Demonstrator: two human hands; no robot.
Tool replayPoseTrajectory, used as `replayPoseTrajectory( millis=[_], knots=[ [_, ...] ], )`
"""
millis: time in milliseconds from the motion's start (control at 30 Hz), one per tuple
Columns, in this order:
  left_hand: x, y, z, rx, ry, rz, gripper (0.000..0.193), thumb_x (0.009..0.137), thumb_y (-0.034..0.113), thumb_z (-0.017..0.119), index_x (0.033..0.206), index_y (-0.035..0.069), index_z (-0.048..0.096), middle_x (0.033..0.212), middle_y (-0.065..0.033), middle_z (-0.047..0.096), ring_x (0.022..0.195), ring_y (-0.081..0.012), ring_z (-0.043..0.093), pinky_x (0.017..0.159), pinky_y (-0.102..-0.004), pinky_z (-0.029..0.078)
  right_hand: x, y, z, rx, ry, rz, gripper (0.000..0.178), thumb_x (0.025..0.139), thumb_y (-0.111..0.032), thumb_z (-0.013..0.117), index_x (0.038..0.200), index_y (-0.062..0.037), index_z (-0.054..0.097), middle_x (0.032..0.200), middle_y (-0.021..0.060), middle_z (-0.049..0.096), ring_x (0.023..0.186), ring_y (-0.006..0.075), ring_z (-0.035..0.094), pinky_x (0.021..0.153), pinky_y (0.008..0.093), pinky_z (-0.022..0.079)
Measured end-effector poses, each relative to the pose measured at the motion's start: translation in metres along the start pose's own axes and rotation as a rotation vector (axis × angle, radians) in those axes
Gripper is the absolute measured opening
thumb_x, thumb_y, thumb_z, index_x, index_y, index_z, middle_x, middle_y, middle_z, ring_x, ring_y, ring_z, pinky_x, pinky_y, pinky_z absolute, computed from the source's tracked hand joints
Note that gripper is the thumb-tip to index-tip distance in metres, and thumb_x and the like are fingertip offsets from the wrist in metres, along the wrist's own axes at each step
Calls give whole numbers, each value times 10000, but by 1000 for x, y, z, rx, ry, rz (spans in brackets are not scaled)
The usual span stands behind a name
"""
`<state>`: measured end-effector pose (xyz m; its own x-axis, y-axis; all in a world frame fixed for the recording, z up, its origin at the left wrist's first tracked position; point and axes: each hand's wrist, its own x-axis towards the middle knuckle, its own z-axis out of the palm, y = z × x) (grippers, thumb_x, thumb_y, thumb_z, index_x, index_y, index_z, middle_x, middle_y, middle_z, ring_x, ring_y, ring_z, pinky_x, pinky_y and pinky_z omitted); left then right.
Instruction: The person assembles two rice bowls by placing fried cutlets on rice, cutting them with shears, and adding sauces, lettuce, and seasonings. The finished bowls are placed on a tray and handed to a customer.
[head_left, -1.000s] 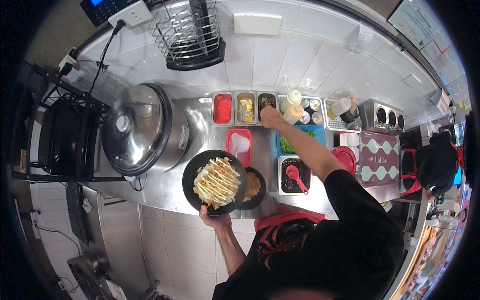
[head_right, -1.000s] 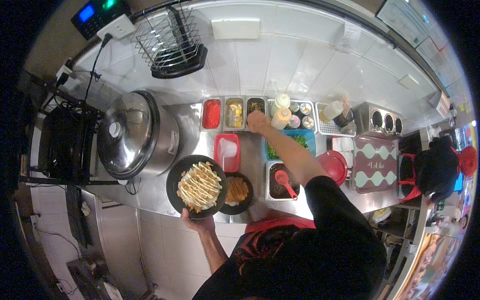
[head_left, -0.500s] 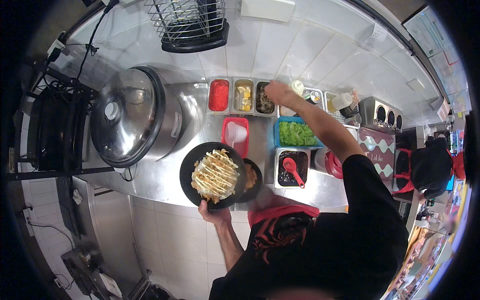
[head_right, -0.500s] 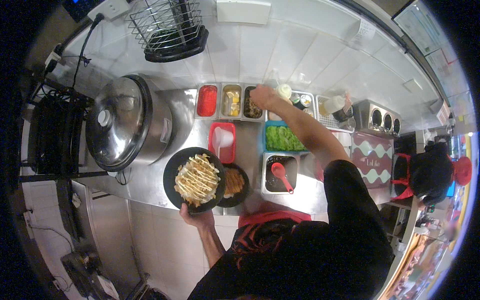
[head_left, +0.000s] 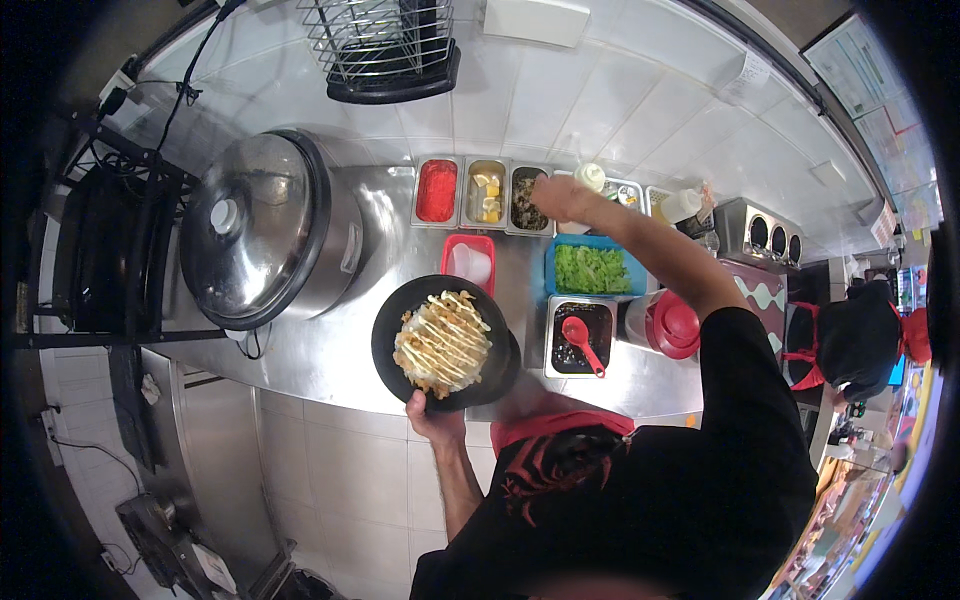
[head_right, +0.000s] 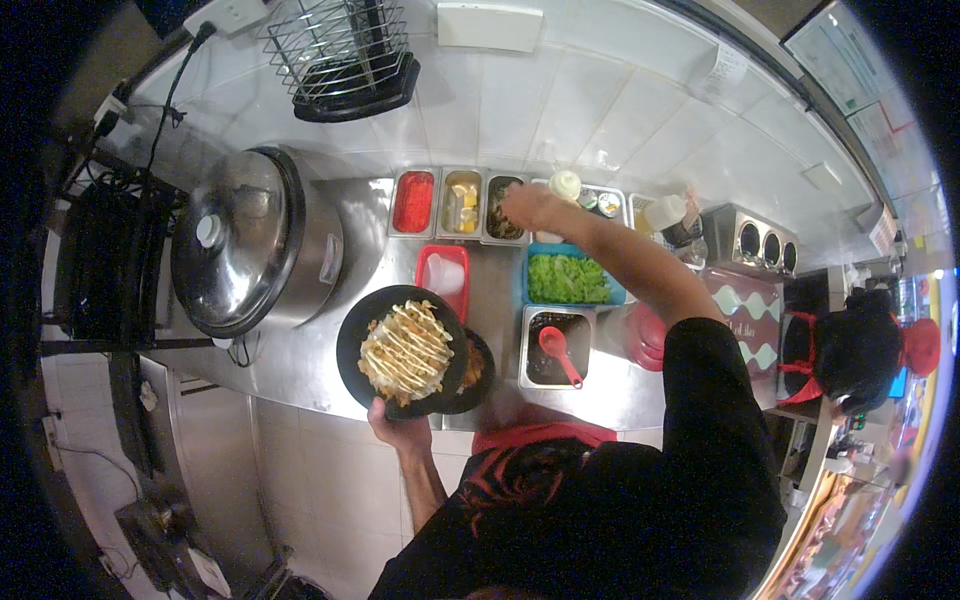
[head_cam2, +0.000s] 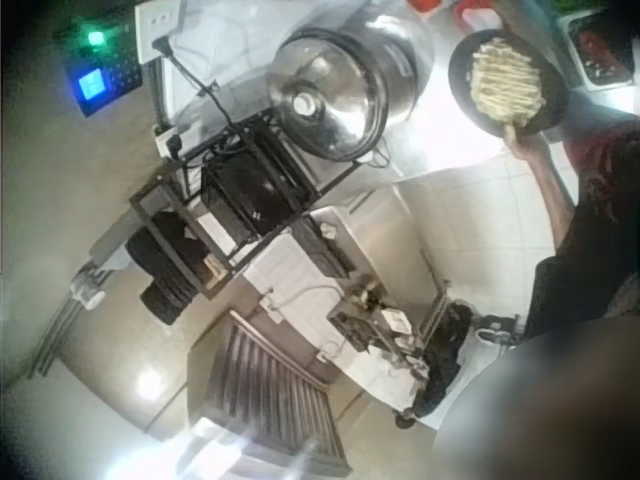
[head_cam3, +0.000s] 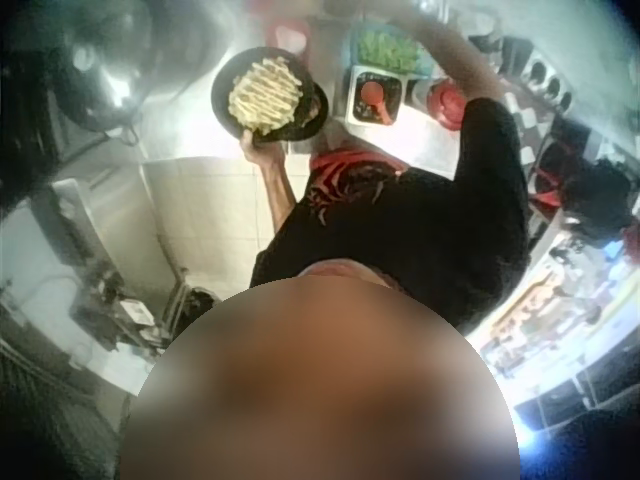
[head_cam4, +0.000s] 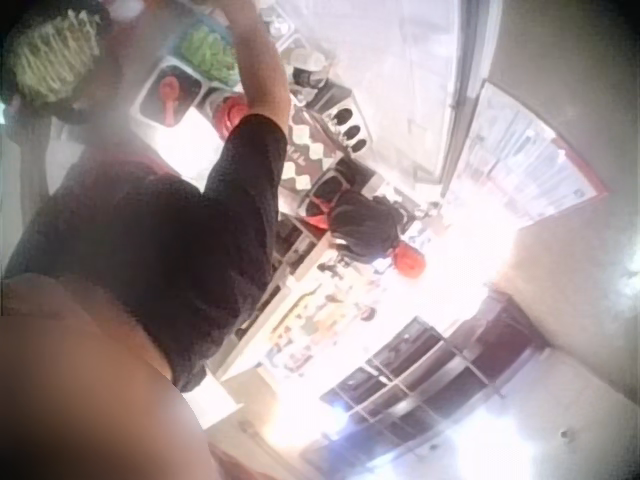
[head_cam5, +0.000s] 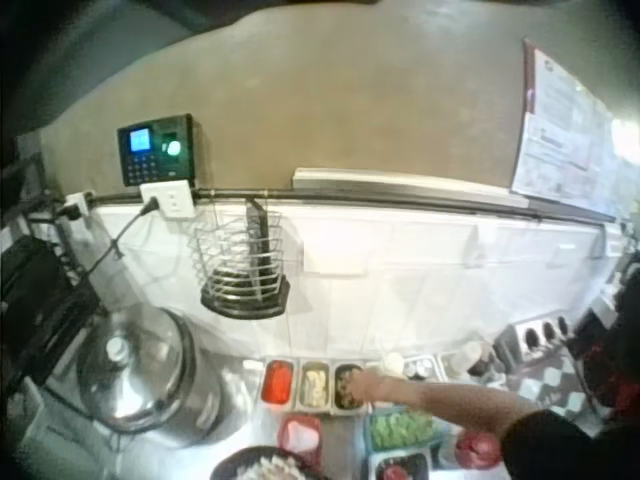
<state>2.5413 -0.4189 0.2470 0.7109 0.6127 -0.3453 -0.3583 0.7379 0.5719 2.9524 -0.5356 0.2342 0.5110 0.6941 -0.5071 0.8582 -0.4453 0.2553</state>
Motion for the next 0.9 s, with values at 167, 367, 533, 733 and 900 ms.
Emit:
replayPoseTrajectory(
  millis=[167, 367, 533, 733, 900],
  knots=[
    [2, -1, -3, 23, 26, -18, 828, 804, 427, 650, 1468, 3, 398, 1421, -139, 511, 1305, -310, 502, 1081, -469, 414, 6, -3, 4, 178, -84, -25, 251, 839, -94, 655, 1051, 28, 712, 1229, 271, 598, 1113, 423, 647, 809, 479, 589],
    [1, -9, -10, 58, -3, -58, 794, 811, 412, 638, 1436, -32, 430, 1400, -146, 535, 1285, -308, 520, 1087, -456, 404, 11, -11, 24, 185, -38, -43, 207, 801, -46, 677, 991, 16, 731, 1186, 273, 631, 1057, 417, 677, 790, 480, 595],
    [9, -17, -9, 66, -55, -15, 743, 821, 396, 636, 1397, -45, 475, 1374, -154, 557, 1278, -304, 526, 1090, -439, 393, 7, -7, 32, 176, 77, -21, 176, 811, -63, 661, 960, -14, 740, 1053, 242, 709, 970, 388, 717, 761, 472, 603],
    [32, -29, 6, 146, -10, -49, 685, 854, 395, 622, 1371, -40, 507, 1374, -148, 559, 1288, -299, 513, 1102, -447, 367, -15, -5, 13, 248, 79, 37, 157, 848, -82, 601, 902, -18, 734, 1036, 223, 716, 955, 374, 721, 743, 482, 599],
    [55, -43, 40, 88, -2, -127, 637, 907, 409, 583, 1384, 0, 476, 1355, -130, 542, 1262, -295, 517, 1082, -481, 384, -91, 19, -52, 337, 332, 17, 156, 863, -86, 591, 926, 6, 700, 959, 228, 693, 940, 416, 681, 767, 509, 564]
  ],
)
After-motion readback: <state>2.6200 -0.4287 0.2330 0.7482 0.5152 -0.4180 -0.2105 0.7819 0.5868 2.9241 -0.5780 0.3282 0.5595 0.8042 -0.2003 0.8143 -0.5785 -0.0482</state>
